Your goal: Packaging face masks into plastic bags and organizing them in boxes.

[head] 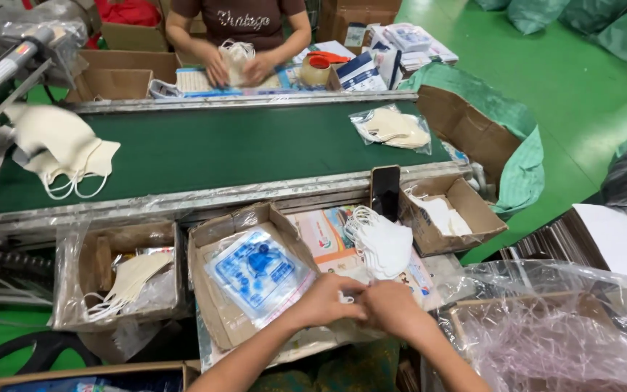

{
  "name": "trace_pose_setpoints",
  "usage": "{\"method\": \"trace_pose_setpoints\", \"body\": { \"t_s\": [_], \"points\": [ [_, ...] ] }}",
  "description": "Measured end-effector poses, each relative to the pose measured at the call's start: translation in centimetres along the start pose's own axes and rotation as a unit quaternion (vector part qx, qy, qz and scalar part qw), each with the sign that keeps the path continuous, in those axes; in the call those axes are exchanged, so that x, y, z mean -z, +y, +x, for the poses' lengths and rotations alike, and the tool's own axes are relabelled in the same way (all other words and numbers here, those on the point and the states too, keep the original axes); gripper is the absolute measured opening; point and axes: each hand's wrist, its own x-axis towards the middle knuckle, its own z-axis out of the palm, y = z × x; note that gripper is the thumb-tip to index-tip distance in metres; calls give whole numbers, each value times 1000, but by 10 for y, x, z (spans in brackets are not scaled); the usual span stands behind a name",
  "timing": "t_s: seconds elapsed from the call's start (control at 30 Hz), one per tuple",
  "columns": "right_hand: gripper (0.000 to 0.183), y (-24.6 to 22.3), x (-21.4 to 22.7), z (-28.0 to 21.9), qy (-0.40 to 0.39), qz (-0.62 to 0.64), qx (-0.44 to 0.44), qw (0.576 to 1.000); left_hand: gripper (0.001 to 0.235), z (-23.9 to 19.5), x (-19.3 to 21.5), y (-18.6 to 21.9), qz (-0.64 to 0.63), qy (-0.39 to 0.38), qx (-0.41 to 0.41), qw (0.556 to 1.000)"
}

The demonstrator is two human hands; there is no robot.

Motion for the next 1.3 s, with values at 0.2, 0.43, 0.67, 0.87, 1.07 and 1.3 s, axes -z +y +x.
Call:
{"method": "trace_pose_setpoints", "body": {
  "t_s": [0.2, 0.43, 0.67, 0.87, 1.07, 1.3],
  "points": [
    [27, 38, -13, -19, 205, 340, 103, 912, 72, -19, 28, 31, -194, -100, 99, 971],
    [33, 33, -25, -10, 138, 219, 80, 963, 49, -9, -3, 12, -47, -55, 10, 997],
    [26, 29, -17, -22, 182, 321, 67, 927, 46, -16, -7, 20, -243, 16, 79, 967],
    [17, 39, -39, -20, 233, 335, 92, 909, 51, -18, -15, 20, -287, 39, 105, 951],
    [14, 39, -40, -28, 599, 144, 58, 786, 68, -23, -2, 41, -357, 63, 109, 926],
    [23, 3, -31, -13, 617, 6, 62, 785, 69, -22, -19, 31, -336, 41, 33, 940]
  ]
}}
